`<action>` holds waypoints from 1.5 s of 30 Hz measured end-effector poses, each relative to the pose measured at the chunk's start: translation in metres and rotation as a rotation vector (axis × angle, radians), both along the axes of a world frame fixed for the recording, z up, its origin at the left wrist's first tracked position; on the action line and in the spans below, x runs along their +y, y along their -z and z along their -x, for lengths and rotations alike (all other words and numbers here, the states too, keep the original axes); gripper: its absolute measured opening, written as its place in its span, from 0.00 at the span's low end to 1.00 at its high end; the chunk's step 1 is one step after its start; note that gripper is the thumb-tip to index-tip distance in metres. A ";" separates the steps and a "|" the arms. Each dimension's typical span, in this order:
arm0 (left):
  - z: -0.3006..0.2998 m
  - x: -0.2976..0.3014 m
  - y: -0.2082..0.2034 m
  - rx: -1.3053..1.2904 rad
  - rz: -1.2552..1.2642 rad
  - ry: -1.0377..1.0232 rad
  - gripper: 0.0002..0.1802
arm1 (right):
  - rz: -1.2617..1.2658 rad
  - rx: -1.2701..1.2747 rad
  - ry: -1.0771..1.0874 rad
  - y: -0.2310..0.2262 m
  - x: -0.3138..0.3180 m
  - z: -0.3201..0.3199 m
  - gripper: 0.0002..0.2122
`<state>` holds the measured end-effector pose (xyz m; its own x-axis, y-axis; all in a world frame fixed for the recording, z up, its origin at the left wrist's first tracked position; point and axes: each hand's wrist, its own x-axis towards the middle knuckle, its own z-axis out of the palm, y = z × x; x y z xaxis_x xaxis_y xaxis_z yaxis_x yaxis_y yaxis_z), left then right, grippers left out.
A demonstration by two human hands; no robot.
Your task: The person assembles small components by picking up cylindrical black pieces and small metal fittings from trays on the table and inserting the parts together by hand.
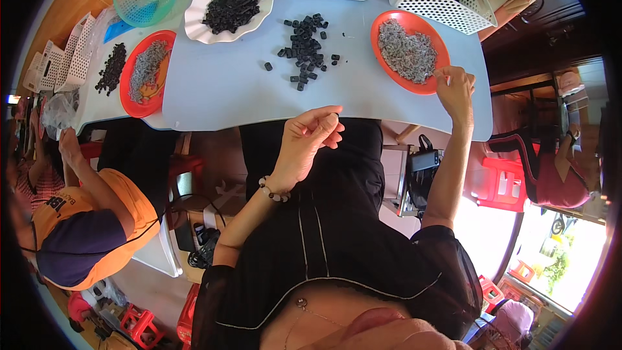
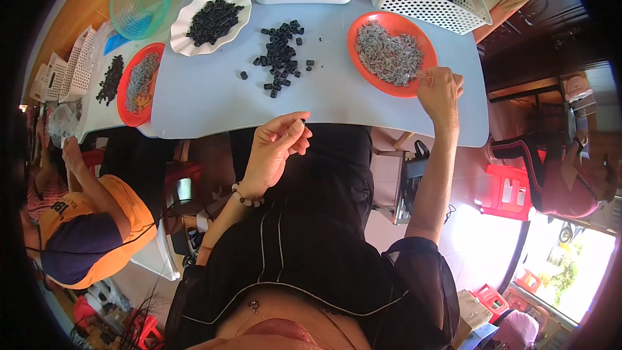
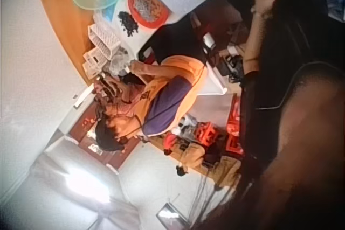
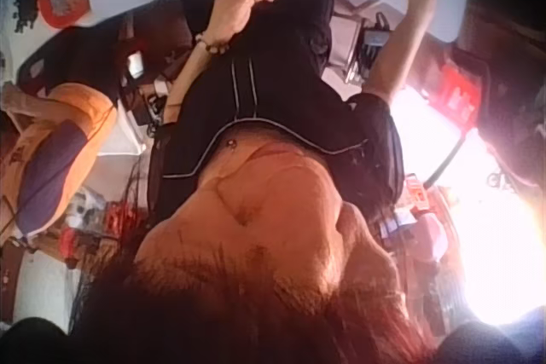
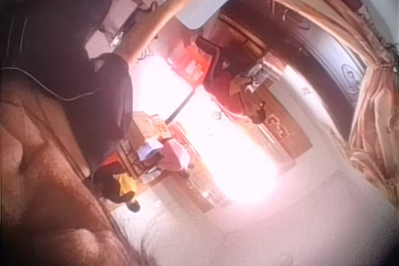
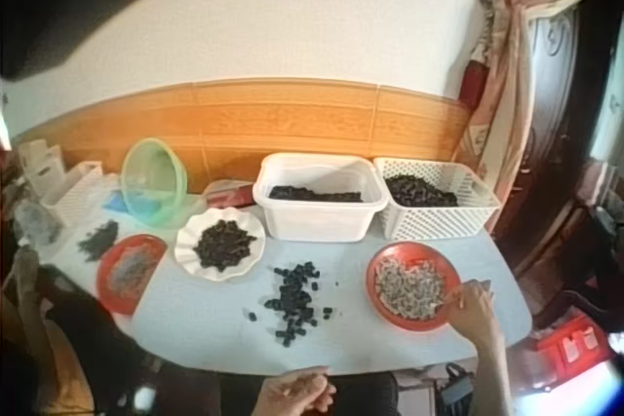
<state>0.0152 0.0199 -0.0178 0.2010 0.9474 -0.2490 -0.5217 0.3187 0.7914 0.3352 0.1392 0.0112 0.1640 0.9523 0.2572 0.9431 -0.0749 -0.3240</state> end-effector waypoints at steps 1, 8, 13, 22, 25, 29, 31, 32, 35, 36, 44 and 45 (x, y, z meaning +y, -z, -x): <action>-0.002 0.001 0.001 -0.001 -0.016 -0.012 0.15 | -0.001 -0.001 0.001 0.001 0.000 0.000 0.08; -0.008 0.008 0.004 0.008 -0.044 -0.009 0.15 | 0.112 0.117 -0.010 -0.008 0.001 0.007 0.11; -0.011 0.014 -0.001 0.011 -0.057 -0.014 0.14 | 0.130 0.184 -0.043 -0.013 0.002 0.012 0.12; -0.058 0.090 -0.019 0.232 -0.274 0.046 0.09 | 0.144 0.655 -0.238 -0.013 0.010 0.011 0.13; -0.085 0.113 -0.028 0.428 -0.487 0.052 0.08 | 0.110 0.756 -0.246 -0.011 0.010 0.012 0.14; -0.108 0.133 -0.034 0.673 -0.868 -0.112 0.07 | 0.148 0.859 -0.247 -0.011 0.010 0.014 0.12; -0.115 0.139 -0.031 0.769 -1.017 -0.191 0.07 | 0.138 0.905 -0.261 -0.011 0.010 0.012 0.12; -0.117 0.140 -0.029 0.777 -1.038 -0.151 0.07 | 0.181 0.912 -0.274 -0.011 0.011 0.009 0.12; -0.121 0.145 -0.026 0.825 -1.094 -0.107 0.07 | 0.234 0.939 -0.297 -0.011 0.012 0.007 0.13; -0.123 0.146 -0.025 0.866 -1.130 -0.111 0.07 | 0.244 0.954 -0.315 -0.011 0.012 0.007 0.12; -0.129 0.153 -0.023 0.813 -1.013 -0.083 0.07 | 0.180 0.967 -0.320 -0.016 0.010 0.017 0.12; -0.129 0.153 -0.024 0.806 -0.916 -0.030 0.07 | 0.138 0.963 -0.337 -0.014 0.010 0.016 0.12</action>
